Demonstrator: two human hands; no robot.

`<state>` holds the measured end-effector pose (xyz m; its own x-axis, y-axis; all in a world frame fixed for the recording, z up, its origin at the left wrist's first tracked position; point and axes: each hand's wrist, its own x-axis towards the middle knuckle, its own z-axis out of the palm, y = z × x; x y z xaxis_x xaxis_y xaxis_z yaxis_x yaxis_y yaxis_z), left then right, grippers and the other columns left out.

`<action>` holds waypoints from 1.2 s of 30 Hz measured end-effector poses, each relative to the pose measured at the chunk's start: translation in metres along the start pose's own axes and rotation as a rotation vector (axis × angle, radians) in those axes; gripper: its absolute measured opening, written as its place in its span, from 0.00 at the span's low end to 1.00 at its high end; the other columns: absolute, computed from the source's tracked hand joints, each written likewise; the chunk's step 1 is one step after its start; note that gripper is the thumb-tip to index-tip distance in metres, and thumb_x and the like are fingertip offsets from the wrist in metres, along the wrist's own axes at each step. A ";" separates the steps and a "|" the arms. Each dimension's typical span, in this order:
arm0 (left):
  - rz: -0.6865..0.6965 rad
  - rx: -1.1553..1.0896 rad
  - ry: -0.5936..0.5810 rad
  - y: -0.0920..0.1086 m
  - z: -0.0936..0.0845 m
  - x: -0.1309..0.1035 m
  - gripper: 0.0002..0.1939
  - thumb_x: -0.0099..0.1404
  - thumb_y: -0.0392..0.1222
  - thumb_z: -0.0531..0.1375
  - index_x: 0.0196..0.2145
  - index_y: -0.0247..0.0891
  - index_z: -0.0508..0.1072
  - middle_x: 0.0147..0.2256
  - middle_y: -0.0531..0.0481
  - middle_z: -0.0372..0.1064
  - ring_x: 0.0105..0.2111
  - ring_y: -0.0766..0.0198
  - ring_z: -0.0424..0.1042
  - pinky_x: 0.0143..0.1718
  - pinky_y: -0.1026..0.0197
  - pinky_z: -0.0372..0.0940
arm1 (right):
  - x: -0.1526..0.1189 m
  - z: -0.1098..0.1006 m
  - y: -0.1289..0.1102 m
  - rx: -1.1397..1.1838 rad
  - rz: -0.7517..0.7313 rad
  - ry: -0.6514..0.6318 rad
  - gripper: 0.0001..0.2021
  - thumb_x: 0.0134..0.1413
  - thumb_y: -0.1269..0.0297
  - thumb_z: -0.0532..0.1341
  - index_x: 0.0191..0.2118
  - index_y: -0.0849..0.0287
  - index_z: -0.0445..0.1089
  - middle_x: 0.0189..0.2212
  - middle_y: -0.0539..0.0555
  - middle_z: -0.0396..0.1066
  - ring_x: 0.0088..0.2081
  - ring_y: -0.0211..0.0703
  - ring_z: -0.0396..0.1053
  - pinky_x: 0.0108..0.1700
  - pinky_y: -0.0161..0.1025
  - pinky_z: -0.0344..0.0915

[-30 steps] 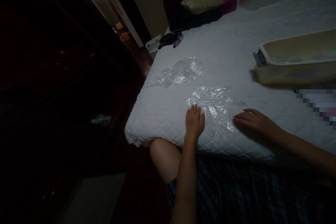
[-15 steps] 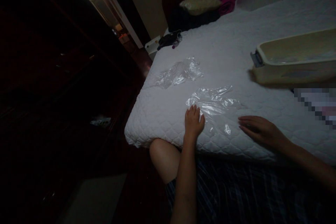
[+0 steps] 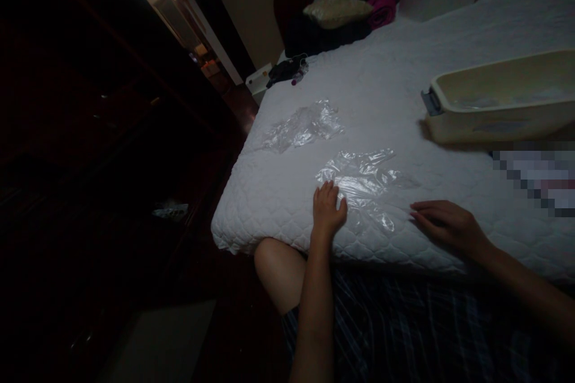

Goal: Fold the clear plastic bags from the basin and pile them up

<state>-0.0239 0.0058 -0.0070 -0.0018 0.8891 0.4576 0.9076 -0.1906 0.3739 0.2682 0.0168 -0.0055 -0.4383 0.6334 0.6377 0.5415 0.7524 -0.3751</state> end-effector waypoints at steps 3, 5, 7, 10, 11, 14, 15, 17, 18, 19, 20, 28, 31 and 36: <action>0.003 -0.027 -0.006 0.000 -0.002 0.000 0.15 0.62 0.38 0.60 0.46 0.36 0.68 0.57 0.40 0.65 0.60 0.55 0.60 0.63 0.43 0.53 | 0.002 0.000 -0.001 -0.030 -0.023 0.015 0.06 0.54 0.66 0.62 0.28 0.56 0.74 0.31 0.55 0.76 0.33 0.46 0.74 0.36 0.44 0.71; -0.007 -0.047 -0.009 -0.001 -0.002 0.000 0.11 0.61 0.38 0.60 0.43 0.37 0.69 0.57 0.41 0.65 0.60 0.56 0.61 0.63 0.43 0.53 | 0.003 0.000 -0.001 -0.032 -0.029 0.014 0.07 0.54 0.67 0.62 0.27 0.58 0.74 0.30 0.56 0.76 0.32 0.45 0.74 0.35 0.42 0.71; -0.021 -0.064 -0.011 -0.001 -0.002 0.001 0.08 0.61 0.38 0.61 0.40 0.37 0.69 0.56 0.42 0.66 0.60 0.56 0.61 0.63 0.44 0.53 | 0.003 0.001 0.000 -0.026 -0.006 0.007 0.08 0.54 0.66 0.61 0.26 0.58 0.74 0.30 0.56 0.75 0.31 0.44 0.73 0.34 0.40 0.70; -0.025 -0.072 -0.014 -0.001 -0.002 0.000 0.07 0.61 0.38 0.61 0.38 0.38 0.69 0.56 0.43 0.66 0.60 0.57 0.61 0.63 0.43 0.52 | 0.002 0.002 0.001 -0.025 0.046 -0.009 0.09 0.55 0.65 0.61 0.25 0.57 0.73 0.28 0.56 0.73 0.30 0.43 0.71 0.32 0.39 0.69; -0.025 -0.075 -0.015 -0.001 -0.003 0.000 0.07 0.61 0.38 0.61 0.38 0.38 0.69 0.56 0.43 0.66 0.60 0.57 0.61 0.63 0.43 0.52 | 0.002 0.003 0.002 -0.024 0.058 -0.014 0.10 0.55 0.65 0.61 0.24 0.57 0.72 0.28 0.56 0.72 0.30 0.43 0.71 0.32 0.39 0.69; -0.028 -0.091 -0.001 -0.002 -0.003 0.000 0.05 0.61 0.37 0.61 0.37 0.38 0.70 0.56 0.43 0.66 0.60 0.57 0.61 0.63 0.43 0.54 | 0.001 0.005 0.004 -0.023 0.075 -0.041 0.09 0.55 0.65 0.61 0.25 0.57 0.71 0.28 0.55 0.71 0.29 0.42 0.70 0.31 0.39 0.68; -0.029 -0.101 0.012 -0.003 -0.003 0.000 0.04 0.62 0.36 0.60 0.37 0.38 0.70 0.57 0.43 0.65 0.60 0.57 0.61 0.62 0.43 0.55 | 0.001 0.005 0.004 -0.027 0.079 -0.043 0.09 0.55 0.65 0.61 0.25 0.57 0.71 0.28 0.55 0.71 0.29 0.42 0.70 0.31 0.39 0.68; -0.026 -0.124 0.040 -0.005 -0.003 0.001 0.03 0.62 0.35 0.59 0.35 0.38 0.71 0.57 0.43 0.64 0.60 0.57 0.60 0.61 0.43 0.57 | 0.001 0.005 0.005 -0.034 0.088 -0.053 0.09 0.56 0.64 0.60 0.25 0.57 0.71 0.28 0.55 0.71 0.29 0.43 0.70 0.31 0.40 0.67; -0.022 -0.136 0.050 -0.006 -0.002 0.002 0.03 0.62 0.34 0.58 0.35 0.38 0.72 0.57 0.44 0.64 0.61 0.57 0.60 0.60 0.43 0.58 | 0.001 0.005 0.005 -0.034 0.090 -0.059 0.09 0.56 0.63 0.60 0.25 0.57 0.71 0.29 0.56 0.71 0.30 0.43 0.70 0.32 0.40 0.67; -0.019 -0.146 0.056 -0.006 -0.001 0.002 0.03 0.62 0.34 0.58 0.34 0.38 0.72 0.57 0.44 0.65 0.61 0.56 0.59 0.60 0.43 0.59 | 0.001 0.005 0.005 -0.033 0.091 -0.062 0.09 0.56 0.63 0.60 0.26 0.56 0.71 0.29 0.56 0.71 0.30 0.43 0.70 0.32 0.40 0.67; -0.017 -0.156 0.060 -0.007 0.000 0.003 0.04 0.62 0.33 0.58 0.34 0.38 0.72 0.57 0.45 0.65 0.62 0.56 0.58 0.59 0.43 0.60 | 0.001 0.004 0.004 -0.030 0.092 -0.063 0.09 0.56 0.63 0.60 0.26 0.56 0.71 0.29 0.56 0.71 0.30 0.43 0.70 0.33 0.40 0.67; 0.013 -0.189 0.160 0.002 -0.018 -0.013 0.07 0.66 0.34 0.55 0.38 0.37 0.73 0.48 0.44 0.72 0.55 0.58 0.66 0.55 0.48 0.66 | 0.001 0.001 0.001 -0.044 0.093 -0.027 0.06 0.54 0.63 0.61 0.29 0.56 0.68 0.27 0.54 0.71 0.28 0.43 0.69 0.32 0.41 0.66; 0.173 -0.109 0.028 0.002 -0.032 -0.023 0.08 0.65 0.35 0.57 0.42 0.38 0.73 0.47 0.43 0.73 0.51 0.58 0.70 0.52 0.50 0.67 | 0.000 0.000 0.002 -0.119 0.064 0.078 0.03 0.53 0.65 0.62 0.30 0.56 0.68 0.27 0.56 0.71 0.29 0.45 0.69 0.33 0.42 0.66; 0.184 -0.040 -0.057 -0.002 -0.032 -0.027 0.10 0.66 0.35 0.57 0.44 0.40 0.73 0.48 0.44 0.72 0.50 0.59 0.70 0.51 0.52 0.68 | 0.018 0.003 -0.016 -0.113 -0.079 0.110 0.05 0.53 0.67 0.61 0.37 0.57 0.71 0.32 0.58 0.73 0.33 0.46 0.71 0.36 0.42 0.68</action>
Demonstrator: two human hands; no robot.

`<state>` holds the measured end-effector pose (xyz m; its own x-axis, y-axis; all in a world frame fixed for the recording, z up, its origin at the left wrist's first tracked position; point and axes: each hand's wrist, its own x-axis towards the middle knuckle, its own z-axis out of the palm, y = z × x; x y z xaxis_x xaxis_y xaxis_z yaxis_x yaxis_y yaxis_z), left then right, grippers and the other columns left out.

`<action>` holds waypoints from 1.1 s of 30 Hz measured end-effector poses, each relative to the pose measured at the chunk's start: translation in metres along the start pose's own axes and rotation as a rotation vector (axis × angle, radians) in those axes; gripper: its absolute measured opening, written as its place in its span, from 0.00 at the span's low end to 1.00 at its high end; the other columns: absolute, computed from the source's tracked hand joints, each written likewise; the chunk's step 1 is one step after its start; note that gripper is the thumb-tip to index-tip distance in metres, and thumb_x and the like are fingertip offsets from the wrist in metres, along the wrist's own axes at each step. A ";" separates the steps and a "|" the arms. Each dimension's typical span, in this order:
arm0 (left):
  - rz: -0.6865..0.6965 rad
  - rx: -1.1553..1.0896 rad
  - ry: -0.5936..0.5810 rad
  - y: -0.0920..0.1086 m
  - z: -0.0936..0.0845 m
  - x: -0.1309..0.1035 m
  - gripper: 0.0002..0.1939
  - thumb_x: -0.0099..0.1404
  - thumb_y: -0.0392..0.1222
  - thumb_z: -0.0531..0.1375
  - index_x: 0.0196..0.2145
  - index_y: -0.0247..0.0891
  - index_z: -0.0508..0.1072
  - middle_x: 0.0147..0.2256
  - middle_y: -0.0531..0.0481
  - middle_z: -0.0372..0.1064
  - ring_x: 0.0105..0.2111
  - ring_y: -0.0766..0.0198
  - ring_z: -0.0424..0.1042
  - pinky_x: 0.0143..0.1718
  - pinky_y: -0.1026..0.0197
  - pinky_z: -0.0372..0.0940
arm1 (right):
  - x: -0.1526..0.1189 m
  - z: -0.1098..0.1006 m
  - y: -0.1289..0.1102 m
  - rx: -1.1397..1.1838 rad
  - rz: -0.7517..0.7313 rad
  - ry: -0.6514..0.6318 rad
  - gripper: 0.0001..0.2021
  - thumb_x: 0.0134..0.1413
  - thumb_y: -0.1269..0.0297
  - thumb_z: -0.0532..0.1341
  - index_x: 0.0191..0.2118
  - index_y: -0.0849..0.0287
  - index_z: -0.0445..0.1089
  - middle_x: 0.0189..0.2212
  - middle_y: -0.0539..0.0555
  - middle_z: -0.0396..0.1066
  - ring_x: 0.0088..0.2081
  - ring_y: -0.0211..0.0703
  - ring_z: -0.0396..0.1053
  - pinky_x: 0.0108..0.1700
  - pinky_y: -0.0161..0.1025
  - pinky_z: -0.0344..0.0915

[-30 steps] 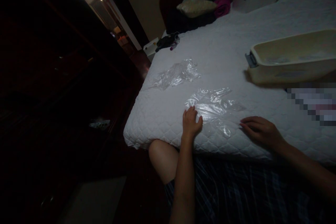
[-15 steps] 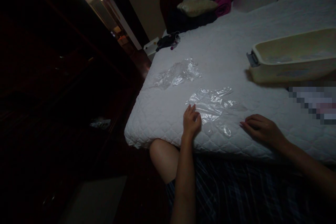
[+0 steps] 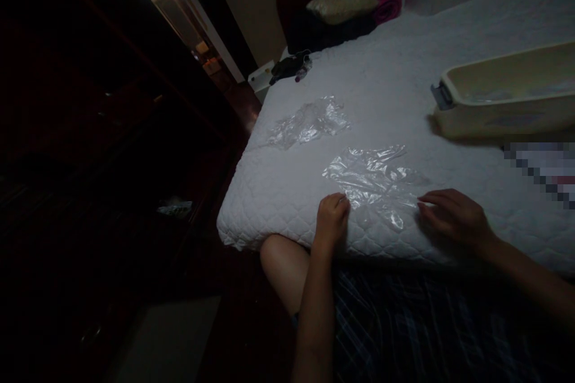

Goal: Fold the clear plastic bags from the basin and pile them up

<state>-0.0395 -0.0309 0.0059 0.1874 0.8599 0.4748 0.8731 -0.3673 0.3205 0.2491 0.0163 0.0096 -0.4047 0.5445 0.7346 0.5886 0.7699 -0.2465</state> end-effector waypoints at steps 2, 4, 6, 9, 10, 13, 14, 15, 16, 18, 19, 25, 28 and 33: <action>-0.002 -0.013 -0.006 -0.002 0.004 0.002 0.09 0.66 0.35 0.57 0.44 0.40 0.73 0.47 0.45 0.72 0.49 0.59 0.70 0.50 0.52 0.68 | 0.016 0.008 -0.015 0.068 -0.091 -0.085 0.08 0.55 0.68 0.59 0.41 0.57 0.72 0.34 0.57 0.74 0.34 0.44 0.71 0.37 0.41 0.69; -0.002 -0.025 -0.014 -0.003 0.008 0.004 0.09 0.66 0.35 0.57 0.43 0.40 0.74 0.47 0.45 0.73 0.49 0.60 0.70 0.50 0.53 0.68 | 0.032 0.020 -0.029 0.147 -0.127 -0.176 0.10 0.56 0.69 0.58 0.43 0.57 0.72 0.35 0.57 0.74 0.35 0.43 0.72 0.37 0.40 0.69; -0.006 -0.035 -0.023 -0.004 0.011 0.005 0.09 0.66 0.34 0.57 0.43 0.40 0.74 0.46 0.46 0.73 0.48 0.60 0.70 0.50 0.53 0.67 | 0.043 0.034 -0.039 0.233 -0.122 -0.247 0.11 0.56 0.69 0.57 0.44 0.57 0.72 0.36 0.57 0.74 0.36 0.43 0.72 0.38 0.40 0.70; -0.013 -0.056 -0.025 -0.005 0.012 0.005 0.09 0.65 0.33 0.58 0.42 0.39 0.74 0.45 0.47 0.74 0.47 0.60 0.70 0.50 0.54 0.67 | 0.043 0.054 -0.041 0.309 -0.061 -0.307 0.12 0.56 0.70 0.55 0.44 0.57 0.72 0.35 0.56 0.74 0.36 0.43 0.72 0.38 0.40 0.71; -0.015 -0.064 -0.026 -0.005 0.012 0.006 0.09 0.65 0.33 0.58 0.42 0.39 0.74 0.44 0.47 0.74 0.46 0.60 0.71 0.50 0.55 0.67 | 0.040 0.059 -0.040 0.317 -0.038 -0.316 0.12 0.55 0.71 0.55 0.43 0.57 0.72 0.34 0.56 0.73 0.36 0.43 0.72 0.38 0.41 0.71; -0.028 -0.079 -0.035 -0.005 0.011 0.007 0.10 0.65 0.33 0.58 0.43 0.38 0.74 0.43 0.47 0.74 0.46 0.60 0.71 0.49 0.55 0.67 | 0.029 0.067 -0.035 0.306 0.013 -0.331 0.12 0.55 0.71 0.55 0.43 0.58 0.72 0.34 0.56 0.73 0.36 0.44 0.71 0.38 0.42 0.71; -0.033 -0.079 -0.043 -0.004 0.011 0.007 0.10 0.65 0.33 0.58 0.43 0.39 0.75 0.43 0.47 0.74 0.46 0.60 0.71 0.49 0.55 0.66 | 0.027 0.068 -0.035 0.301 0.024 -0.332 0.12 0.55 0.70 0.55 0.43 0.57 0.71 0.35 0.56 0.72 0.37 0.44 0.71 0.38 0.43 0.71; -0.037 -0.076 -0.050 -0.004 0.011 0.008 0.10 0.65 0.33 0.58 0.42 0.39 0.75 0.43 0.47 0.74 0.45 0.60 0.71 0.49 0.55 0.66 | 0.025 0.069 -0.034 0.298 0.035 -0.332 0.12 0.55 0.70 0.55 0.44 0.57 0.71 0.35 0.56 0.72 0.37 0.45 0.71 0.39 0.43 0.70; -0.040 -0.073 -0.056 -0.004 0.011 0.009 0.09 0.65 0.33 0.58 0.42 0.39 0.75 0.42 0.47 0.74 0.45 0.60 0.71 0.48 0.54 0.66 | 0.024 0.069 -0.035 0.299 0.043 -0.333 0.12 0.56 0.69 0.55 0.44 0.57 0.71 0.35 0.56 0.72 0.38 0.45 0.70 0.39 0.43 0.70; -0.044 -0.068 -0.062 -0.004 0.011 0.010 0.09 0.64 0.33 0.58 0.42 0.39 0.75 0.42 0.47 0.74 0.45 0.60 0.70 0.48 0.55 0.66 | 0.025 0.068 -0.035 0.304 0.053 -0.335 0.11 0.56 0.68 0.56 0.44 0.56 0.70 0.35 0.56 0.72 0.38 0.45 0.70 0.40 0.43 0.70; -0.044 -0.067 -0.063 -0.004 0.011 0.010 0.09 0.64 0.33 0.59 0.42 0.39 0.75 0.42 0.48 0.74 0.45 0.60 0.70 0.48 0.55 0.66 | 0.025 0.068 -0.036 0.306 0.055 -0.340 0.11 0.56 0.67 0.56 0.44 0.56 0.70 0.35 0.56 0.72 0.38 0.44 0.70 0.40 0.43 0.70; -0.048 -0.053 -0.049 -0.003 0.013 0.010 0.07 0.65 0.36 0.60 0.41 0.39 0.75 0.42 0.48 0.73 0.44 0.60 0.69 0.47 0.56 0.65 | 0.026 0.068 -0.037 0.309 0.087 -0.359 0.10 0.56 0.67 0.56 0.43 0.58 0.70 0.36 0.56 0.72 0.38 0.44 0.70 0.40 0.42 0.69; -0.059 -0.039 -0.051 -0.002 0.014 0.010 0.07 0.65 0.37 0.60 0.41 0.40 0.75 0.42 0.49 0.73 0.44 0.60 0.69 0.47 0.56 0.64 | 0.026 0.069 -0.036 0.325 0.109 -0.356 0.11 0.55 0.67 0.56 0.43 0.57 0.71 0.35 0.56 0.72 0.38 0.45 0.70 0.40 0.43 0.69; -0.050 -0.026 -0.044 -0.001 0.014 0.011 0.08 0.65 0.38 0.60 0.42 0.41 0.75 0.41 0.49 0.73 0.44 0.60 0.68 0.47 0.56 0.63 | 0.025 0.070 -0.035 0.343 0.113 -0.360 0.11 0.55 0.67 0.56 0.43 0.56 0.71 0.36 0.56 0.72 0.38 0.45 0.70 0.40 0.43 0.69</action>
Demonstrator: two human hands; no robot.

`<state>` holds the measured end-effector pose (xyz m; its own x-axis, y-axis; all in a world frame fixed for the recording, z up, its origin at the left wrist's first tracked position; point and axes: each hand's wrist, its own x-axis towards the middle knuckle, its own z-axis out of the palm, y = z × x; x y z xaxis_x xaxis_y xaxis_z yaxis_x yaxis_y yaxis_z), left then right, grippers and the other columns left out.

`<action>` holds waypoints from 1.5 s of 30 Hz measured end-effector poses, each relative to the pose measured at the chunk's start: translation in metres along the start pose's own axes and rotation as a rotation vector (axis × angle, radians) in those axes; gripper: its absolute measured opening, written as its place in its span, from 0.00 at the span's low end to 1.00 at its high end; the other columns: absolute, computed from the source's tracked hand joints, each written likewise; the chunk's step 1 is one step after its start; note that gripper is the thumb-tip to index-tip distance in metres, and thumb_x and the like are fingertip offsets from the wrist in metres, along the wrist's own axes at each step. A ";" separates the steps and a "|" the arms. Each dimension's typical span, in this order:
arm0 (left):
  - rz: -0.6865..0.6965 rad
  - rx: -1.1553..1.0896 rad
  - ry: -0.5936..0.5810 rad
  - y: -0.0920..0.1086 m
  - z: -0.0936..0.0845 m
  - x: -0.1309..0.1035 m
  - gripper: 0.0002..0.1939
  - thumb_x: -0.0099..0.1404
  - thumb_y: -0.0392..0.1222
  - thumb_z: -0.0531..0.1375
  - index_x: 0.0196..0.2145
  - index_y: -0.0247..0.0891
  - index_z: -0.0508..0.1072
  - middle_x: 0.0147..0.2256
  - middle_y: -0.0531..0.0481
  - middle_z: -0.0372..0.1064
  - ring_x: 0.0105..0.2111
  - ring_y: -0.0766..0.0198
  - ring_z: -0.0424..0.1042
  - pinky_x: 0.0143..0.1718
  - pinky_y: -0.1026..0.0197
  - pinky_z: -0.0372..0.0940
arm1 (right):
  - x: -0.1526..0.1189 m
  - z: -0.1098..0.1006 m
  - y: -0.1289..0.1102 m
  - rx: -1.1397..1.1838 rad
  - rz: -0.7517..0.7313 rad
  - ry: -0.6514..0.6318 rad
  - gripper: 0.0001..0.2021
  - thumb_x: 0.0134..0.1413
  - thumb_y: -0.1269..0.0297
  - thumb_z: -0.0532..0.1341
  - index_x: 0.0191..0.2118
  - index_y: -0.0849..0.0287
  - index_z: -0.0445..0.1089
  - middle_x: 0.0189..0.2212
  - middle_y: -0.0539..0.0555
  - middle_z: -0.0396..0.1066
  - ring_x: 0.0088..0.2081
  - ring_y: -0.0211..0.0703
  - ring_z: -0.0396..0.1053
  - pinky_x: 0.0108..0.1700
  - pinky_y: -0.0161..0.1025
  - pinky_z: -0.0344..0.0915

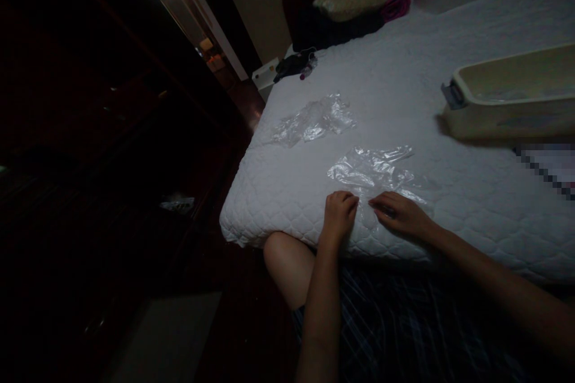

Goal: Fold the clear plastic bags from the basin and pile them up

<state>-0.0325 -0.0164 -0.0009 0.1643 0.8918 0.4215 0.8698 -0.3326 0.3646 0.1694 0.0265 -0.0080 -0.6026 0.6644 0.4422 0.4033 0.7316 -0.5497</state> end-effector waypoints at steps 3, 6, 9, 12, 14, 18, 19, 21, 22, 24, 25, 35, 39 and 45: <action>0.000 0.003 0.004 0.000 0.000 0.000 0.07 0.65 0.39 0.60 0.41 0.41 0.75 0.41 0.49 0.72 0.44 0.60 0.68 0.47 0.56 0.63 | 0.000 0.000 0.001 0.000 0.000 0.004 0.12 0.54 0.68 0.56 0.44 0.56 0.71 0.36 0.56 0.72 0.38 0.46 0.70 0.40 0.43 0.69; -0.011 -0.007 0.007 0.001 0.001 0.000 0.06 0.65 0.39 0.60 0.40 0.40 0.75 0.41 0.49 0.72 0.44 0.60 0.68 0.47 0.56 0.63 | -0.001 0.000 0.001 0.001 -0.002 0.013 0.13 0.53 0.69 0.56 0.44 0.57 0.71 0.36 0.56 0.72 0.38 0.46 0.70 0.41 0.43 0.69; -0.023 -0.014 0.005 0.002 0.000 0.000 0.06 0.65 0.39 0.60 0.40 0.39 0.75 0.41 0.49 0.72 0.44 0.60 0.68 0.47 0.56 0.63 | -0.001 0.002 0.002 0.000 -0.013 0.014 0.13 0.53 0.70 0.56 0.45 0.58 0.70 0.37 0.57 0.71 0.39 0.45 0.70 0.41 0.43 0.69; -0.024 -0.010 0.006 0.003 0.000 0.001 0.05 0.66 0.39 0.59 0.39 0.39 0.74 0.41 0.49 0.72 0.44 0.60 0.68 0.47 0.56 0.63 | -0.001 0.003 0.003 -0.004 -0.010 0.009 0.13 0.54 0.69 0.56 0.45 0.58 0.70 0.37 0.57 0.71 0.39 0.45 0.70 0.41 0.43 0.69; -0.023 -0.005 0.008 0.003 0.000 0.001 0.05 0.66 0.39 0.59 0.39 0.39 0.74 0.41 0.48 0.72 0.44 0.60 0.68 0.47 0.55 0.63 | -0.001 0.003 0.003 -0.004 0.000 0.006 0.12 0.55 0.68 0.56 0.45 0.58 0.70 0.38 0.57 0.71 0.39 0.45 0.70 0.41 0.43 0.69; -0.018 -0.005 0.014 0.003 0.000 0.000 0.05 0.66 0.39 0.59 0.39 0.39 0.74 0.41 0.48 0.72 0.44 0.60 0.68 0.47 0.55 0.63 | -0.002 0.003 0.004 -0.009 0.014 0.008 0.12 0.56 0.64 0.57 0.45 0.57 0.71 0.38 0.57 0.71 0.39 0.45 0.70 0.41 0.43 0.69; -0.018 -0.007 0.013 0.003 0.000 0.000 0.05 0.66 0.39 0.59 0.39 0.39 0.74 0.41 0.48 0.72 0.44 0.60 0.68 0.47 0.55 0.63 | -0.002 0.003 0.004 -0.011 0.014 0.007 0.11 0.57 0.63 0.57 0.45 0.57 0.71 0.38 0.57 0.71 0.39 0.45 0.70 0.41 0.43 0.69; -0.021 -0.011 0.010 0.003 0.000 0.000 0.05 0.66 0.39 0.59 0.39 0.39 0.74 0.41 0.48 0.72 0.44 0.60 0.69 0.47 0.55 0.63 | -0.001 0.002 0.002 -0.012 0.015 0.010 0.11 0.58 0.62 0.57 0.45 0.57 0.71 0.37 0.57 0.71 0.39 0.45 0.70 0.41 0.43 0.69; -0.022 -0.012 0.007 0.003 0.000 0.000 0.05 0.66 0.39 0.59 0.39 0.39 0.74 0.41 0.48 0.72 0.44 0.60 0.68 0.47 0.55 0.63 | -0.001 0.002 0.002 -0.011 0.017 0.012 0.11 0.58 0.62 0.57 0.44 0.57 0.71 0.37 0.57 0.71 0.39 0.45 0.70 0.41 0.43 0.69; -0.023 -0.013 0.002 0.003 0.000 0.001 0.05 0.66 0.39 0.59 0.39 0.39 0.74 0.41 0.48 0.72 0.44 0.60 0.68 0.48 0.55 0.63 | 0.000 0.001 0.000 -0.006 0.023 0.015 0.11 0.58 0.61 0.57 0.43 0.57 0.71 0.37 0.57 0.71 0.39 0.46 0.70 0.41 0.43 0.69; -0.022 -0.014 -0.001 0.003 0.000 0.001 0.05 0.66 0.39 0.58 0.38 0.39 0.74 0.41 0.48 0.72 0.44 0.60 0.68 0.47 0.55 0.63 | 0.000 0.001 0.000 -0.004 0.024 0.017 0.10 0.58 0.61 0.57 0.43 0.57 0.71 0.36 0.57 0.71 0.38 0.46 0.70 0.41 0.43 0.69; -0.023 -0.020 -0.004 0.006 -0.003 0.001 0.04 0.66 0.38 0.59 0.38 0.39 0.74 0.40 0.49 0.72 0.44 0.60 0.68 0.48 0.55 0.62 | 0.001 0.000 -0.002 0.002 0.051 0.012 0.11 0.61 0.61 0.54 0.41 0.56 0.72 0.36 0.57 0.72 0.38 0.45 0.70 0.42 0.43 0.68; -0.030 -0.015 0.012 0.007 -0.002 0.001 0.05 0.65 0.41 0.59 0.36 0.39 0.74 0.41 0.49 0.72 0.44 0.61 0.68 0.48 0.55 0.61 | 0.002 0.001 -0.001 0.003 0.069 0.016 0.11 0.61 0.61 0.53 0.39 0.56 0.72 0.35 0.56 0.72 0.38 0.45 0.70 0.41 0.42 0.68; -0.085 0.021 0.031 0.011 0.004 0.004 0.06 0.65 0.42 0.59 0.33 0.39 0.74 0.39 0.50 0.72 0.42 0.61 0.67 0.47 0.55 0.61 | 0.003 -0.001 -0.001 0.000 0.105 0.015 0.12 0.61 0.59 0.52 0.33 0.56 0.71 0.30 0.55 0.71 0.32 0.43 0.69 0.36 0.42 0.67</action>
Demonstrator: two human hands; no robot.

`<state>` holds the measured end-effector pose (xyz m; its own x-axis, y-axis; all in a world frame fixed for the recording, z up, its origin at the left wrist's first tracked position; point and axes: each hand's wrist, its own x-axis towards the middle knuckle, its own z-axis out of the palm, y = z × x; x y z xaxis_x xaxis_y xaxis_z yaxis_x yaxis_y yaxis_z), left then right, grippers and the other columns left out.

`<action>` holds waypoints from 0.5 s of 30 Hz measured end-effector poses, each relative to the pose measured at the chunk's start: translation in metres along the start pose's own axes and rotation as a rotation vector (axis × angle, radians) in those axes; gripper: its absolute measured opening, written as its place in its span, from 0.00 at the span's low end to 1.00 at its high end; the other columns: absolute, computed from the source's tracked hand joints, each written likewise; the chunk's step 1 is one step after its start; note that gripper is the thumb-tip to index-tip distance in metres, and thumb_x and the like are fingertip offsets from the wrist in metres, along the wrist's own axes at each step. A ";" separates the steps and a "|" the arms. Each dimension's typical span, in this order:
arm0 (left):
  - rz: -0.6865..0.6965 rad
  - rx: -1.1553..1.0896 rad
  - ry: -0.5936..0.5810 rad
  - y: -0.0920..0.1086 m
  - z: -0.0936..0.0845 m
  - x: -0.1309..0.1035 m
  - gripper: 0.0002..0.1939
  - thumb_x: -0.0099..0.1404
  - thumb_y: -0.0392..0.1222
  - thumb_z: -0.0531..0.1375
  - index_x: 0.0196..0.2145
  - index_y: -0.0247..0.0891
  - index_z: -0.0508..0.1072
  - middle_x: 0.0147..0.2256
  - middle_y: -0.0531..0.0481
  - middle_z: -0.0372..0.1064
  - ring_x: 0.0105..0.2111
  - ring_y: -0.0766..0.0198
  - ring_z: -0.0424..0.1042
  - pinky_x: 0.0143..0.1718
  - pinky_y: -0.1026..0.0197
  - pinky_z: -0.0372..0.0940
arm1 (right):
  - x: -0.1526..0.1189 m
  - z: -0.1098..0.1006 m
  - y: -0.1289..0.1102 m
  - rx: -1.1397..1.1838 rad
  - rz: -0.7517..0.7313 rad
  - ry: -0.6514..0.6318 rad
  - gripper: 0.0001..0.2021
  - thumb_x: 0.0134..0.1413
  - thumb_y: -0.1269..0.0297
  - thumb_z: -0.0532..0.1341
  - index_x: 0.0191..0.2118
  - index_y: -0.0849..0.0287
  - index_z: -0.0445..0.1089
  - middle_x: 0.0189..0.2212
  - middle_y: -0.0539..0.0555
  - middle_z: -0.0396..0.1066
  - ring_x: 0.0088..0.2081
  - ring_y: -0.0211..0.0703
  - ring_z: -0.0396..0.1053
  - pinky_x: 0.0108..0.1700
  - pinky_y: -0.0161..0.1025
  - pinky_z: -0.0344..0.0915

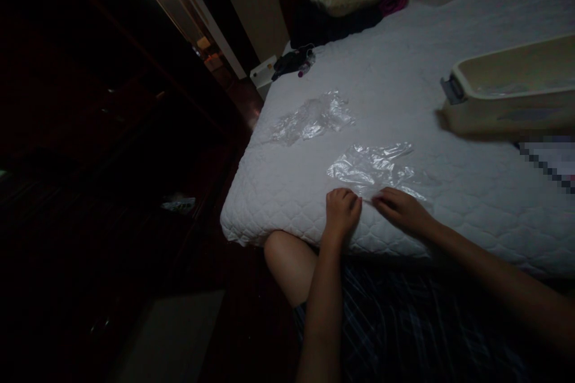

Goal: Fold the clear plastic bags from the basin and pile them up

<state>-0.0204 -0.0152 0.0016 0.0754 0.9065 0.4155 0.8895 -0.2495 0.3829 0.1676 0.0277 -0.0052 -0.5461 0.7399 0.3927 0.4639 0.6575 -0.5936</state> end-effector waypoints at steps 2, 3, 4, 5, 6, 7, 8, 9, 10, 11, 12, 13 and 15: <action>-0.018 0.017 0.013 0.001 0.002 0.001 0.06 0.65 0.42 0.59 0.33 0.39 0.73 0.38 0.49 0.72 0.42 0.60 0.67 0.46 0.55 0.61 | 0.000 -0.001 -0.001 0.008 0.025 0.010 0.13 0.61 0.59 0.52 0.33 0.56 0.71 0.29 0.55 0.71 0.31 0.44 0.69 0.35 0.42 0.67; -0.026 0.024 0.020 0.001 0.003 0.002 0.06 0.65 0.42 0.59 0.32 0.39 0.73 0.38 0.49 0.72 0.42 0.60 0.67 0.46 0.55 0.61 | 0.000 -0.001 -0.002 0.016 0.035 0.014 0.13 0.61 0.58 0.52 0.34 0.56 0.71 0.30 0.55 0.72 0.31 0.44 0.69 0.35 0.42 0.67; -0.034 0.031 0.025 0.002 0.004 0.002 0.06 0.65 0.41 0.59 0.32 0.39 0.73 0.37 0.49 0.71 0.41 0.60 0.67 0.46 0.55 0.61 | 0.000 -0.001 -0.002 0.024 0.044 0.018 0.13 0.60 0.58 0.52 0.35 0.56 0.71 0.31 0.55 0.73 0.32 0.44 0.70 0.36 0.43 0.67; -0.041 0.036 0.029 0.002 0.005 0.003 0.06 0.65 0.41 0.59 0.32 0.39 0.73 0.37 0.49 0.71 0.41 0.60 0.67 0.45 0.55 0.61 | 0.000 -0.001 -0.002 0.029 0.053 0.021 0.12 0.60 0.58 0.52 0.36 0.56 0.71 0.32 0.56 0.73 0.32 0.44 0.70 0.36 0.43 0.67; -0.046 0.041 0.030 0.002 0.006 0.003 0.06 0.65 0.41 0.59 0.32 0.39 0.73 0.37 0.49 0.71 0.41 0.60 0.67 0.45 0.55 0.61 | 0.000 0.000 -0.003 0.028 0.066 0.025 0.12 0.60 0.59 0.52 0.36 0.57 0.71 0.32 0.56 0.73 0.33 0.45 0.71 0.36 0.42 0.68; -0.050 0.045 0.032 0.002 0.006 0.003 0.06 0.65 0.41 0.59 0.32 0.38 0.73 0.37 0.49 0.71 0.41 0.60 0.67 0.45 0.55 0.61 | 0.000 0.000 -0.003 0.022 0.083 0.028 0.11 0.60 0.59 0.52 0.36 0.57 0.70 0.32 0.56 0.74 0.32 0.44 0.71 0.36 0.42 0.68; -0.052 0.047 0.034 0.002 0.007 0.003 0.06 0.65 0.41 0.59 0.32 0.38 0.73 0.36 0.49 0.71 0.41 0.60 0.67 0.45 0.55 0.61 | -0.001 0.000 -0.003 0.012 0.104 0.029 0.11 0.59 0.58 0.53 0.36 0.57 0.69 0.31 0.55 0.73 0.31 0.44 0.71 0.34 0.41 0.67; -0.053 0.049 0.037 0.002 0.007 0.003 0.06 0.65 0.41 0.59 0.32 0.38 0.72 0.36 0.49 0.71 0.41 0.60 0.67 0.45 0.55 0.61 | -0.001 0.001 -0.002 0.002 0.126 0.031 0.10 0.59 0.58 0.54 0.36 0.57 0.69 0.29 0.55 0.73 0.30 0.44 0.71 0.32 0.40 0.67; -0.053 0.051 0.040 0.002 0.007 0.003 0.06 0.65 0.41 0.59 0.32 0.38 0.72 0.36 0.49 0.71 0.41 0.60 0.67 0.45 0.56 0.61 | -0.002 0.001 -0.002 -0.004 0.142 0.033 0.09 0.58 0.58 0.55 0.35 0.57 0.68 0.28 0.54 0.73 0.28 0.43 0.70 0.31 0.40 0.66; -0.054 0.054 0.045 0.003 0.007 0.003 0.05 0.65 0.41 0.59 0.32 0.38 0.72 0.36 0.49 0.71 0.40 0.60 0.66 0.45 0.56 0.61 | -0.002 0.001 -0.002 -0.004 0.151 0.036 0.09 0.58 0.58 0.55 0.35 0.57 0.67 0.27 0.54 0.72 0.27 0.42 0.70 0.30 0.39 0.66; -0.057 0.058 0.048 0.003 0.008 0.003 0.05 0.65 0.40 0.59 0.32 0.38 0.72 0.36 0.49 0.71 0.40 0.60 0.66 0.44 0.56 0.61 | -0.003 0.001 -0.002 -0.002 0.149 0.040 0.08 0.57 0.58 0.56 0.35 0.57 0.67 0.27 0.54 0.72 0.27 0.42 0.70 0.29 0.38 0.65; -0.062 0.063 0.050 0.003 0.008 0.003 0.05 0.64 0.40 0.59 0.31 0.38 0.72 0.36 0.49 0.71 0.40 0.60 0.66 0.44 0.56 0.61 | -0.003 0.001 -0.002 0.000 0.139 0.045 0.08 0.57 0.58 0.56 0.35 0.56 0.66 0.27 0.53 0.72 0.27 0.42 0.70 0.29 0.38 0.66; -0.073 0.072 0.047 0.004 0.008 0.004 0.05 0.64 0.40 0.59 0.31 0.37 0.72 0.35 0.49 0.71 0.40 0.60 0.66 0.44 0.56 0.61 | -0.003 0.000 -0.003 -0.002 0.100 0.053 0.08 0.57 0.59 0.56 0.36 0.56 0.67 0.28 0.54 0.72 0.27 0.42 0.70 0.30 0.38 0.66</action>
<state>-0.0127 -0.0101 -0.0013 -0.0103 0.9037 0.4281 0.9221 -0.1570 0.3536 0.1677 0.0232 -0.0049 -0.4593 0.8082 0.3685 0.5155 0.5804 -0.6304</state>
